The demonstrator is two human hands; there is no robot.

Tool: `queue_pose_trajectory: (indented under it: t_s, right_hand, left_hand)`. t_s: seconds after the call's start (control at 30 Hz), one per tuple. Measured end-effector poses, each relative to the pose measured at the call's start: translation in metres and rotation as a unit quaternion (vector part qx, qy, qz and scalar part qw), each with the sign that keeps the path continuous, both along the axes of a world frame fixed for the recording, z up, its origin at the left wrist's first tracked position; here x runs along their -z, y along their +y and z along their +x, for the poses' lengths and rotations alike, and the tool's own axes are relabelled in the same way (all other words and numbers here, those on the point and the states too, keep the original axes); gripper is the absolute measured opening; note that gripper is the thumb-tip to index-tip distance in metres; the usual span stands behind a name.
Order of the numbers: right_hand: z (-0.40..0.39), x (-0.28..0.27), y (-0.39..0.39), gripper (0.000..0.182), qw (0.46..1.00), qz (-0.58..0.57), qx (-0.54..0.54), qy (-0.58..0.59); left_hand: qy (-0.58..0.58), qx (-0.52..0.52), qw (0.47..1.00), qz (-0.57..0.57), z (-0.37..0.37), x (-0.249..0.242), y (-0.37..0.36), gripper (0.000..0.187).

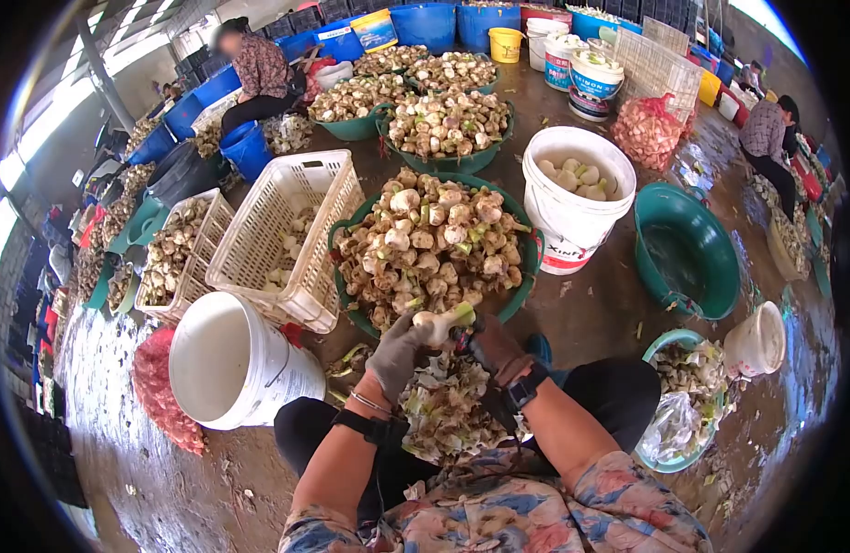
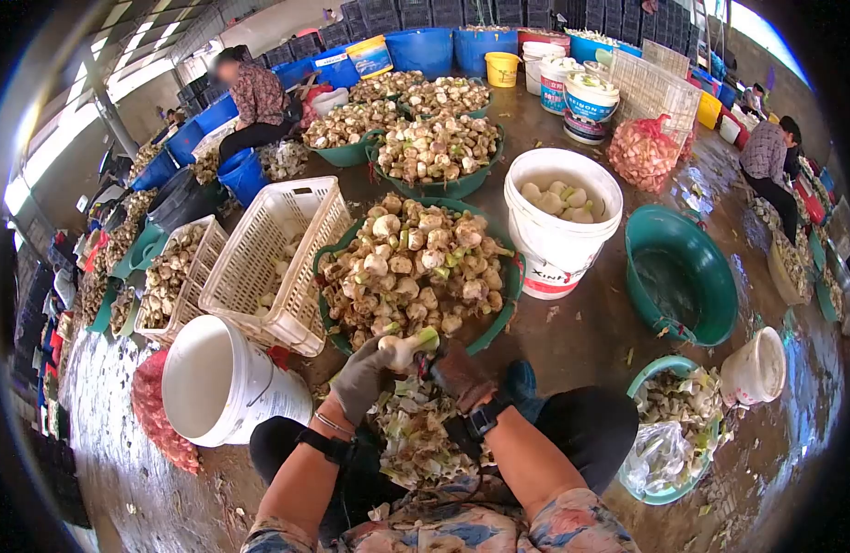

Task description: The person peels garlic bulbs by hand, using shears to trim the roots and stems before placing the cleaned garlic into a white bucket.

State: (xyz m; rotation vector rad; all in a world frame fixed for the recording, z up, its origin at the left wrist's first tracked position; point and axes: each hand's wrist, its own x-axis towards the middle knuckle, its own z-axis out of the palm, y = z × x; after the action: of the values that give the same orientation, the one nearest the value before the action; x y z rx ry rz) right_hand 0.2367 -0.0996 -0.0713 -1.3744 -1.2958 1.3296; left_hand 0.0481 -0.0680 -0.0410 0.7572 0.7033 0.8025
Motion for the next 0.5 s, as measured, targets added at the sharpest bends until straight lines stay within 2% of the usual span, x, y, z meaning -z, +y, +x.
queue_pose_trajectory:
  t_s: [0.03, 0.07, 0.1, 0.13, 0.17, 0.2, 0.23, 0.27, 0.3, 0.33, 0.37, 0.4, 0.43, 0.47, 0.5]
  right_hand:
    - [-0.001, -0.003, -0.005, 0.042, 0.980, 0.012, 0.037, -0.194]
    - [-0.001, 0.010, -0.004, 0.042, 0.980, 0.015, 0.037, -0.194]
    - [0.001, 0.030, 0.002, 0.043, 0.990, 0.055, 0.029, -0.127]
    - [0.003, 0.040, 0.008, 0.043, 0.993, 0.096, 0.021, -0.059]
    - [0.001, 0.019, 0.004, 0.043, 0.993, 0.098, 0.021, -0.060]
    - [0.001, -0.001, -0.005, 0.045, 0.992, 0.008, 0.035, 0.118]
    - [0.000, -0.017, -0.011, 0.046, 0.952, -0.083, 0.049, 0.291]
    - [0.004, -0.011, -0.007, 0.049, 0.978, 0.010, 0.004, 0.211]
    - [0.003, -0.016, -0.010, 0.049, 0.977, 0.012, 0.006, 0.212]
    - [-0.001, -0.028, -0.015, 0.036, 0.970, 0.000, 0.040, 0.241]
    - [-0.005, -0.037, -0.020, 0.025, 0.960, -0.015, 0.073, 0.270]
    - [-0.010, -0.040, -0.022, 0.025, 0.960, -0.017, 0.071, 0.271]
    - [-0.014, -0.042, -0.023, 0.027, 0.987, 0.026, 0.053, 0.150]
    - [-0.016, -0.043, -0.024, 0.029, 0.997, 0.070, 0.035, 0.026]
    - [-0.015, -0.039, -0.024, 0.029, 0.997, 0.070, 0.036, 0.027]
  left_hand:
    - [0.001, 0.000, 1.000, 0.003, -0.005, -0.005, 0.001, 0.055]
    - [-0.057, 0.071, 0.994, -0.055, -0.012, -0.012, 0.002, 0.055]
    - [-0.115, 0.140, 0.977, -0.111, -0.015, -0.016, 0.002, 0.056]
    - [-0.080, 0.112, 0.989, -0.062, -0.009, -0.007, 0.002, 0.056]
    - [-0.080, 0.113, 0.989, -0.060, -0.004, -0.015, -0.002, 0.056]
    - [0.039, 0.080, 0.993, 0.073, -0.002, -0.022, -0.010, 0.057]
    - [0.158, 0.046, 0.966, 0.202, 0.000, -0.032, -0.019, 0.057]
    - [0.174, -0.001, 0.977, 0.126, 0.000, -0.042, -0.020, 0.049]
    - [0.174, 0.000, 0.976, 0.128, 0.001, -0.043, -0.017, 0.049]
    - [0.297, -0.097, 0.922, 0.226, 0.003, -0.042, -0.013, 0.044]
    - [0.410, -0.192, 0.835, 0.312, 0.003, -0.037, -0.011, 0.040]
    - [0.467, -0.236, 0.725, 0.448, 0.006, -0.028, -0.007, 0.032]
    - [0.502, -0.188, 0.697, 0.477, 0.010, -0.030, -0.010, 0.030]
    - [0.463, -0.174, 0.724, 0.480, 0.013, -0.028, -0.011, 0.026]
    - [0.423, -0.156, 0.751, 0.483, 0.015, -0.025, -0.013, 0.022]
